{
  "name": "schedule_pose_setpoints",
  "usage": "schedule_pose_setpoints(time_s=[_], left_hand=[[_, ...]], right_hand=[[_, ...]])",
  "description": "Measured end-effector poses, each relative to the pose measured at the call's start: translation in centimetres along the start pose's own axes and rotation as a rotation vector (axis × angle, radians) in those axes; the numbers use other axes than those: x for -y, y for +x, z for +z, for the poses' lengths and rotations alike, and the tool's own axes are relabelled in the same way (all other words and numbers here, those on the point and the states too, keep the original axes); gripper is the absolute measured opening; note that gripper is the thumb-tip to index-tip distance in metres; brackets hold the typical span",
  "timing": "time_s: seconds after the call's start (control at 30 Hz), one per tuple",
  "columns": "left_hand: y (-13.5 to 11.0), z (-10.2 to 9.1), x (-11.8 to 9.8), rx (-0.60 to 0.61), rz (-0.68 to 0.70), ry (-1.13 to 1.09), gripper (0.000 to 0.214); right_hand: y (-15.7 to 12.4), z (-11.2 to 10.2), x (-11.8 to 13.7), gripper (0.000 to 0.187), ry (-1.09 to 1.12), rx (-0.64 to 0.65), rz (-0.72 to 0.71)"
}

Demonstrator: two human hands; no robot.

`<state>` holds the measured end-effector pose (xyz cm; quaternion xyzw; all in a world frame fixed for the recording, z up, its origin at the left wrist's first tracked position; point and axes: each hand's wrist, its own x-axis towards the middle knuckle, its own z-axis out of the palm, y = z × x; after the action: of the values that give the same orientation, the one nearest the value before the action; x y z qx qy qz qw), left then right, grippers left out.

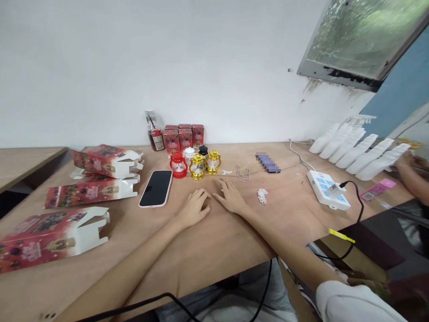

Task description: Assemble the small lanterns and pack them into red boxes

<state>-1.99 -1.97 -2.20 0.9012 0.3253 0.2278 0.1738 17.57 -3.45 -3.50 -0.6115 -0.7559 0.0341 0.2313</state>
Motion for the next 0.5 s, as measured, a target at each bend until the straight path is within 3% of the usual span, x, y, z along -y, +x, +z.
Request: schedule_pose_setpoints(time_s=[0.2, 0.33, 0.5], left_hand=[[0.7, 0.5, 1.5, -0.227, -0.279, -0.322, 0.023], [2.5, 1.4, 1.0, -0.562, -0.621, -0.429, 0.036], [5.8, 2.0, 0.5, -0.664, -0.659, -0.320, 0.053]], right_hand=[[2.1, 0.8, -0.8, 0.024, 0.083, 0.011, -0.043], [2.4, 0.1, -1.7, 0.018, 0.071, 0.021, -0.156], [2.7, -1.0, -3.1, 0.022, -0.053, 0.026, -0.195]])
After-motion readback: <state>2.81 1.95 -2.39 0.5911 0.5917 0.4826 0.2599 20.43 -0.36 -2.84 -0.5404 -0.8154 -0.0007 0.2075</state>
